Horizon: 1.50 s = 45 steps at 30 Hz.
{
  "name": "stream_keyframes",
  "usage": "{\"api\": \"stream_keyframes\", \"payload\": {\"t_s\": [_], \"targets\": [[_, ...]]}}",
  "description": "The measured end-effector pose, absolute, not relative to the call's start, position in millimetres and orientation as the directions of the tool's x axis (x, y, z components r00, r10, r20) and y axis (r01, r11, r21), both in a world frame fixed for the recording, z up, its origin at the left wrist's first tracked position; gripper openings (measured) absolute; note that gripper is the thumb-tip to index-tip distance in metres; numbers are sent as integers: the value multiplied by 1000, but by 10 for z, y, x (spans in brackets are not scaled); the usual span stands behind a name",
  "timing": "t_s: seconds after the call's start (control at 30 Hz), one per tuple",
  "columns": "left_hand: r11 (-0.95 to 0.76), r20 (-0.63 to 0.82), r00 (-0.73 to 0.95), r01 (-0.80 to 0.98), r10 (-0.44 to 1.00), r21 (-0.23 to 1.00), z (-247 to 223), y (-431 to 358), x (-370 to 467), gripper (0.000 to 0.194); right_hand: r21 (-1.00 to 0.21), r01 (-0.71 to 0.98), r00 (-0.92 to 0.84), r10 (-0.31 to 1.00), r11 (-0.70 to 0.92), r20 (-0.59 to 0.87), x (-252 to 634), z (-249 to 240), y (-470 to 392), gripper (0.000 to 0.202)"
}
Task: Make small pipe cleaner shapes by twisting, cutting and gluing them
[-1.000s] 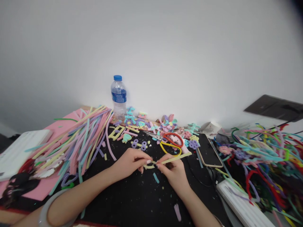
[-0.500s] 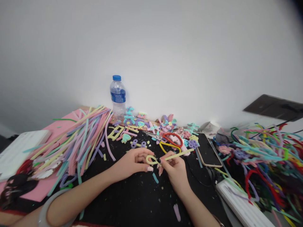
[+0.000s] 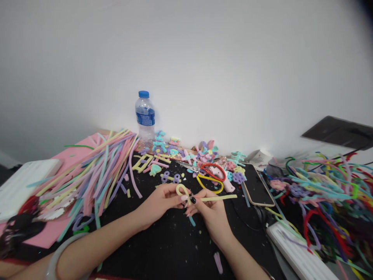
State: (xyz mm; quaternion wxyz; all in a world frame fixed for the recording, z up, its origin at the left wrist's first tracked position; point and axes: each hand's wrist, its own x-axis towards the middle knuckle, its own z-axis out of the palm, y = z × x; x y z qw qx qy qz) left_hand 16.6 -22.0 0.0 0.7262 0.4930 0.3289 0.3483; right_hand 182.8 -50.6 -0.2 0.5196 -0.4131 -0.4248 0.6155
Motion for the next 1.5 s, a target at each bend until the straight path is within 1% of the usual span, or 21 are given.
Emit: {"api": "stream_keyframes", "payload": {"t_s": [0.17,0.27,0.33,0.4,0.47,0.6,0.67,0.73,0.8,0.97,1.1,1.27,1.5], "targets": [[175,-79,496,-151,865,973,25,-198,156,18,-955,-269,-132,987,-126,-93,1824,23,-508,24],[122,-56,510,-98,858,988,32,-199,160,18,-974,-199,-122,989,-108,-84,1844,20,-502,26],[128,-66,532,-81,844,988,32,-220,170,17,-987,-128,-133,988,-101,-83,1871,14,-492,27],[174,-98,568,-82,817,981,25,-251,183,17,-993,-63,-170,981,-103,-91,1907,11,-479,27],[247,-148,637,-69,757,967,5,-284,193,17,-994,-9,-232,967,-110,-105,1944,11,-467,27],[399,-238,799,-3,552,917,-57,-329,198,19,-988,99,-337,930,-122,-148,2007,9,-447,28],[439,-247,835,8,491,898,-85,-337,196,22,-984,113,-363,917,-134,-167,2025,7,-441,30],[459,-252,846,10,469,888,-101,-338,196,25,-984,96,-369,913,-149,-175,2035,7,-438,32],[460,-252,838,1,485,888,-104,-333,199,28,-984,80,-364,915,-156,-175,2039,11,-438,34],[405,-244,722,-54,647,913,-53,-296,208,27,-987,78,-365,918,-138,-157,2029,31,-435,34],[373,-238,645,-79,726,925,25,-261,203,30,-991,103,-352,928,-89,-120,2010,40,-443,31],[349,-232,577,-98,783,932,84,-249,199,27,-995,90,-329,941,-50,-77,1998,12,-458,30],[315,-211,564,-93,798,945,47,-203,167,21,-994,100,-300,951,-46,-74,1997,32,-447,30]]}}
